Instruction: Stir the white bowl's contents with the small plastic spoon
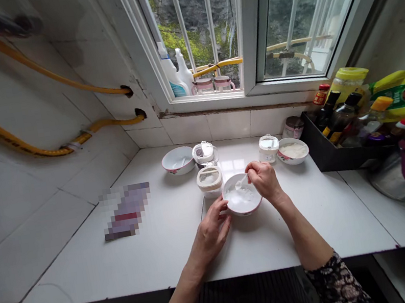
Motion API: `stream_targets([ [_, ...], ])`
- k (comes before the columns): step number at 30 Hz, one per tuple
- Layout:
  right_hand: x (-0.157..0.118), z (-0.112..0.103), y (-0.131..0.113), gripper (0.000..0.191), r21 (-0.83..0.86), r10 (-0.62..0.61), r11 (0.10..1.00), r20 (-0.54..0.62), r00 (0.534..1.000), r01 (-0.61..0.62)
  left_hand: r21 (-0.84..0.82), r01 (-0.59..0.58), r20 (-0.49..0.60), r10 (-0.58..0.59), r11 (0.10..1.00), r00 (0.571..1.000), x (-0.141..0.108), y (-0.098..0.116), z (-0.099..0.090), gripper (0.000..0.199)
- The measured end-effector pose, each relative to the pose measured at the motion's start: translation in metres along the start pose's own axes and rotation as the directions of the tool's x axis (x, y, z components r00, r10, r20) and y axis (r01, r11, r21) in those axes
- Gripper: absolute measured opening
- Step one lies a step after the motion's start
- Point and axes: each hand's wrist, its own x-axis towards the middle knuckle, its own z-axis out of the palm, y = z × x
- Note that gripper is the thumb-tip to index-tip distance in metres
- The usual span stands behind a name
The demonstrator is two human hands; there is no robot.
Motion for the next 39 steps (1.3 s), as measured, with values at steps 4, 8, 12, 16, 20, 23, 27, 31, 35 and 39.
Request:
stream_targets([
  [4,-0.002,0.008,-0.002,0.019,-0.018,0.028,0.999,0.091,0.995,-0.027,-0.010,-0.001,0.001,0.001,1.000,1.000,0.000,0.000,0.000,0.039],
  [8,-0.004,0.011,-0.003,0.018,0.068,0.112,0.991,0.088,0.990,-0.118,-0.013,-0.011,-0.002,0.011,1.000,1.000,0.000,0.000,0.000,0.040],
  [12,0.000,0.007,0.002,0.016,0.230,0.236,0.942,0.069,0.969,-0.245,-0.011,-0.006,-0.002,0.006,1.000,1.000,0.000,0.001,0.000,0.039],
  [16,0.004,0.004,0.005,0.014,0.393,0.313,0.856,0.123,0.942,-0.336,0.002,-0.015,-0.003,0.015,1.000,1.000,0.000,0.001,0.000,0.039],
  [20,0.005,0.004,0.005,0.014,0.462,0.336,0.808,0.148,0.930,-0.365,0.007,-0.017,-0.005,0.017,1.000,1.000,0.000,0.000,0.000,0.039],
  [23,0.005,0.003,0.007,0.013,0.477,0.335,0.799,0.155,0.929,-0.367,0.007,-0.005,0.000,0.005,1.000,1.000,0.000,-0.001,0.000,0.041],
  [27,0.007,0.001,0.011,0.013,0.498,0.330,0.787,0.160,0.930,-0.364,-0.001,0.001,0.002,-0.001,1.000,1.000,0.000,-0.001,0.001,0.041],
  [31,0.010,0.008,0.007,0.015,0.548,0.321,0.774,0.093,0.943,-0.318,0.012,-0.011,-0.003,0.011,1.000,1.000,0.000,0.000,0.001,0.041],
  [35,0.007,0.023,-0.010,0.020,0.468,0.173,0.874,-0.051,0.984,-0.130,0.021,-0.002,-0.004,0.002,1.000,1.000,0.001,0.001,0.001,0.040],
  [39,0.000,0.034,-0.024,0.020,0.087,-0.216,0.971,-0.093,0.972,0.224,0.013,0.010,-0.007,-0.010,1.000,1.000,0.000,0.001,0.001,0.039],
])
